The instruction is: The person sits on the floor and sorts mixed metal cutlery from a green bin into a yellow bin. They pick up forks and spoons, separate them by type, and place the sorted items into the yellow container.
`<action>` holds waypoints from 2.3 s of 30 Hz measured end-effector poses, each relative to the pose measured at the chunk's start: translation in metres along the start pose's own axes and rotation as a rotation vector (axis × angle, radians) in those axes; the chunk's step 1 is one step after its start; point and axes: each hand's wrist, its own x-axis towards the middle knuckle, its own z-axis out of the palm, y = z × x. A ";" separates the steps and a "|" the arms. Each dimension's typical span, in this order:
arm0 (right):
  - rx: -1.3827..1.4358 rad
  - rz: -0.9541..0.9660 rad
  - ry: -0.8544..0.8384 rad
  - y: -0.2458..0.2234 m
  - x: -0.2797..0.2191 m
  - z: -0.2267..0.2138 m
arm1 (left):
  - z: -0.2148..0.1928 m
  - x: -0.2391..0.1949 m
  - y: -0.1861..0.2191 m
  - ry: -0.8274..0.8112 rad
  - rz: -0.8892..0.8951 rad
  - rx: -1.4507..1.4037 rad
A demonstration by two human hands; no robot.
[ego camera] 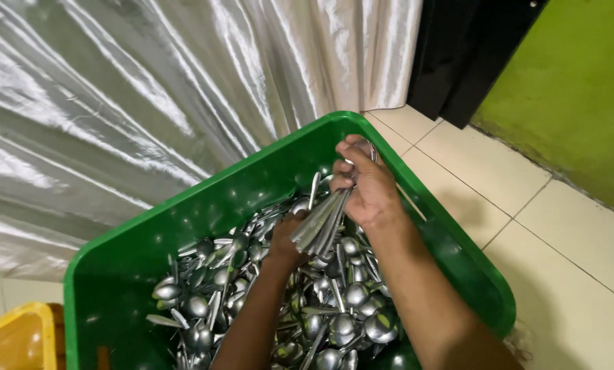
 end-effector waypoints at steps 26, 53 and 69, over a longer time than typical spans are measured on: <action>-0.692 0.280 -0.290 0.093 -0.065 0.027 | -0.091 -0.175 -0.065 0.859 -0.508 -1.234; -0.386 -0.121 -0.266 0.072 -0.011 0.006 | -0.102 -0.173 0.041 -0.325 -0.216 -1.165; -0.661 0.210 -0.232 0.091 -0.026 0.009 | -0.124 -0.172 0.025 -0.179 -0.273 -1.013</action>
